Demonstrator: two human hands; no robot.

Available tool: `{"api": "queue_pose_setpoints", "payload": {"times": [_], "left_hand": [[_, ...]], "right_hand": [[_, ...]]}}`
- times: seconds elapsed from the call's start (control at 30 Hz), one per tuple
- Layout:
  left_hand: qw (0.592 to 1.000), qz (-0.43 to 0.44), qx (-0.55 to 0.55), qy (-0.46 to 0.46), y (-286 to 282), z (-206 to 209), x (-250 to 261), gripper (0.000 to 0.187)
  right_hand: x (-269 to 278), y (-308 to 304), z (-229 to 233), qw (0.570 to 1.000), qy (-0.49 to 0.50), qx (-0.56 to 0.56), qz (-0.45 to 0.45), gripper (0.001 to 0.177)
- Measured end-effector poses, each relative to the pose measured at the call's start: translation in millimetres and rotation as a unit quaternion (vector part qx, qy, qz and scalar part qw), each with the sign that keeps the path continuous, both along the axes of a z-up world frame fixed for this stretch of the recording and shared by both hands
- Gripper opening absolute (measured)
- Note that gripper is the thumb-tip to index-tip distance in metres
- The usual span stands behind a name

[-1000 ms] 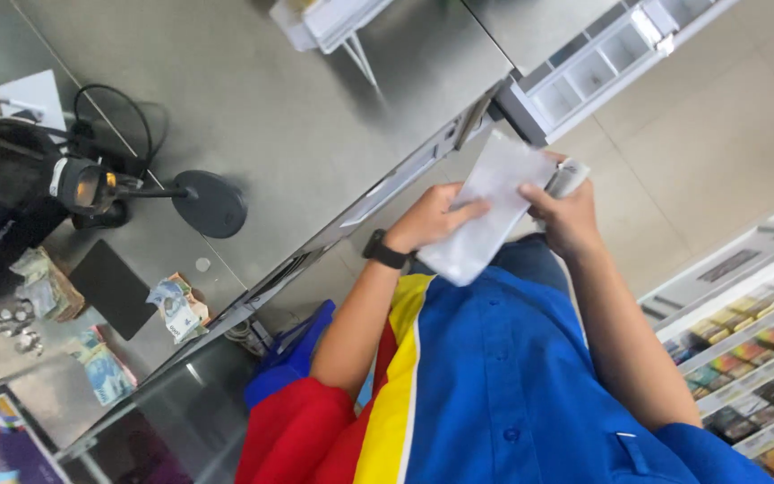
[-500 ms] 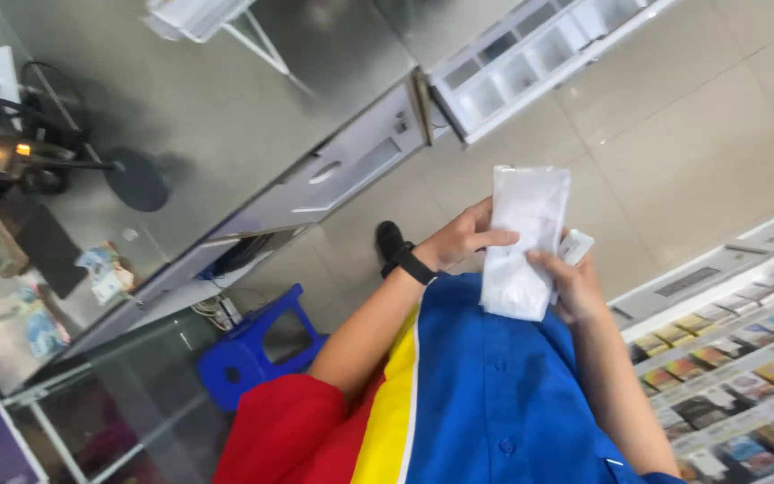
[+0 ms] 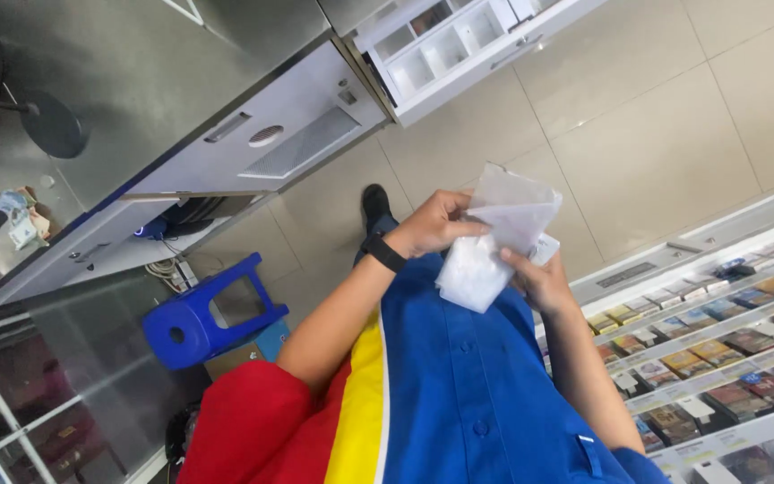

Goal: The person folds a receipt and places it into a plastic bag, then opens a drawer and rearranges various items including packets and a box. They also open another drawer containing a pouch and other supplies, moving items around before closing the drawers.

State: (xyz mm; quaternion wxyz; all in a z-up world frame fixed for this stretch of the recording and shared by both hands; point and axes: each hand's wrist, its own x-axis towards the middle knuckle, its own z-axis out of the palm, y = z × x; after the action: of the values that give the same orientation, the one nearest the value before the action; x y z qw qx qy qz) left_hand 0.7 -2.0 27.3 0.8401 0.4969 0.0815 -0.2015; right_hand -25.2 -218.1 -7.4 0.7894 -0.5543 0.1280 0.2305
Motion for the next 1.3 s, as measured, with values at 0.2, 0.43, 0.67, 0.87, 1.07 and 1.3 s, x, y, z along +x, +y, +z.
{"api": "queue_pose_setpoints", "payload": {"times": [0.2,0.43,0.67,0.87,1.07,1.3], "left_hand": [[0.988,0.043,0.058,-0.135,12.1,12.6,3.6,0.017],[0.985,0.031,-0.161,0.049,40.9,20.8,6.4,0.050],[0.990,-0.053,0.127,0.038,66.4,65.3,10.9,0.044],[0.984,0.058,0.167,-0.013,70.3,40.2,16.0,0.035],[0.953,0.197,0.231,-0.024,101.0,-1.8,18.8,0.035],[0.932,0.195,0.293,-0.081,102.3,-19.5,21.2,0.035]], "right_hand": [[19.3,7.3,-12.8,0.994,-0.106,-0.004,0.025,0.008],[50.2,26.4,-16.3,0.977,-0.204,0.062,-0.020,0.025],[82.7,47.0,33.1,0.938,-0.317,-0.061,0.127,0.054],[77.9,84.8,49.5,0.995,0.028,0.065,0.066,0.043],[70.7,104.4,68.3,0.984,0.052,0.145,0.089,0.076],[82.9,136.4,61.9,0.994,0.075,-0.021,0.079,0.016]]}}
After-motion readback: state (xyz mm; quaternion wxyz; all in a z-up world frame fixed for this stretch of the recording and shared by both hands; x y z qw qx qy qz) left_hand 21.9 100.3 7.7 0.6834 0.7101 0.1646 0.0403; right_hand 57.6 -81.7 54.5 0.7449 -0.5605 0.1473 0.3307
